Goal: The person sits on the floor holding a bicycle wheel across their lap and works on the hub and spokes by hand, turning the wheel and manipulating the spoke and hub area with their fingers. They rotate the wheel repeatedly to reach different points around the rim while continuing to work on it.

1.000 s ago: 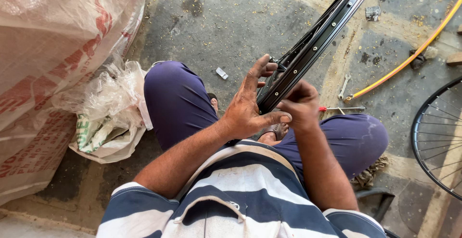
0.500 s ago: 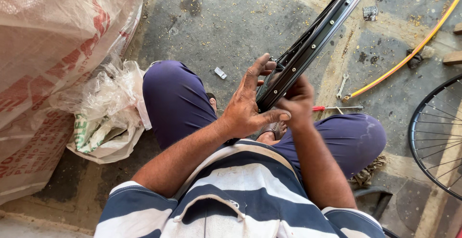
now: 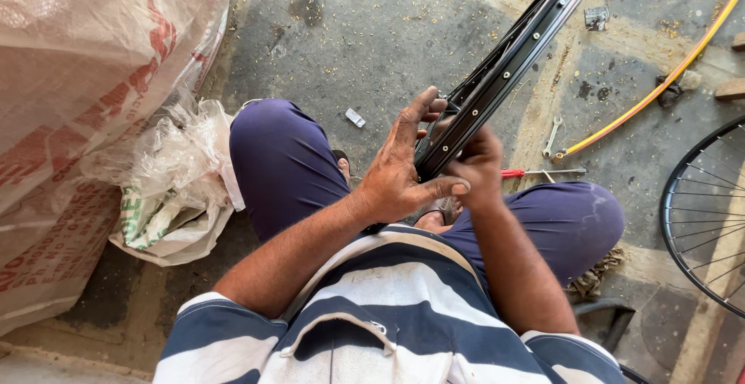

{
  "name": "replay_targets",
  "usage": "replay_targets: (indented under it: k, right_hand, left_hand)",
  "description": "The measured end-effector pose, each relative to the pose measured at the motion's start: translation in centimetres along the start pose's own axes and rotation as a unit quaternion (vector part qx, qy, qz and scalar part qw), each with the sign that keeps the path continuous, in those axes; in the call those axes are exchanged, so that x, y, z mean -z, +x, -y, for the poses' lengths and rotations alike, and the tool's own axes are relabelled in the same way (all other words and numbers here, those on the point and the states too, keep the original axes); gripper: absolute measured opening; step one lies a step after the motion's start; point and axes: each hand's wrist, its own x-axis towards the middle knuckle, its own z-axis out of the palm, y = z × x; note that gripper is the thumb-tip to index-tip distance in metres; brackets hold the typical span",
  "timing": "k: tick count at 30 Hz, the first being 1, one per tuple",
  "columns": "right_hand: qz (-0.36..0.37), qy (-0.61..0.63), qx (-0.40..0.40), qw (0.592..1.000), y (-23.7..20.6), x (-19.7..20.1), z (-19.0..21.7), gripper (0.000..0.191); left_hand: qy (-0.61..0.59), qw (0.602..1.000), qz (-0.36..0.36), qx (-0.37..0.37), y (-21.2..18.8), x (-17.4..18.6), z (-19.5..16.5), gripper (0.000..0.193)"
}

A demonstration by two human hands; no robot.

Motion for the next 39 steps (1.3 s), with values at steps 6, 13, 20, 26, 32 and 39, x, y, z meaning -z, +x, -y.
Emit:
replay_targets:
  k: [6, 13, 20, 26, 32, 39]
  right_hand:
    - [0.021, 0.244, -0.056, 0.968, -0.7, 1.5, 0.7, 0.033]
    - [-0.034, 0.069, -0.016, 0.997, -1.1, 1.9, -0.9, 0.045]
    - [0.055, 0.120, -0.090, 0.987, -0.6, -0.6, 2.4, 0.052]
    - [-0.020, 0.291, -0.072, 0.954, -1.4, 1.9, 0.7, 0.033]
    - [-0.022, 0.092, -0.038, 0.995, -1.8, 2.9, -0.6, 0.025]
    - [0.085, -0.036, -0.153, 0.984, -0.1, 2.3, 2.5, 0.036]
  left_hand:
    - [0.005, 1.000, -0.001, -0.002, -0.1, 0.3, -0.1, 0.121]
    - [0.006, 1.000, 0.012, 0.006, -0.1, -0.2, 0.0, 0.120]
    - [0.011, 1.000, 0.000, -0.007, 0.0, 0.3, 0.0, 0.121]
    - [-0.002, 1.000, 0.012, -0.014, 0.0, -0.2, -0.5, 0.121]
    - [0.000, 1.000, 0.017, -0.006, 0.0, -0.2, -0.3, 0.121]
    - [0.028, 0.999, 0.012, -0.020, -0.2, -0.4, -0.3, 0.120]
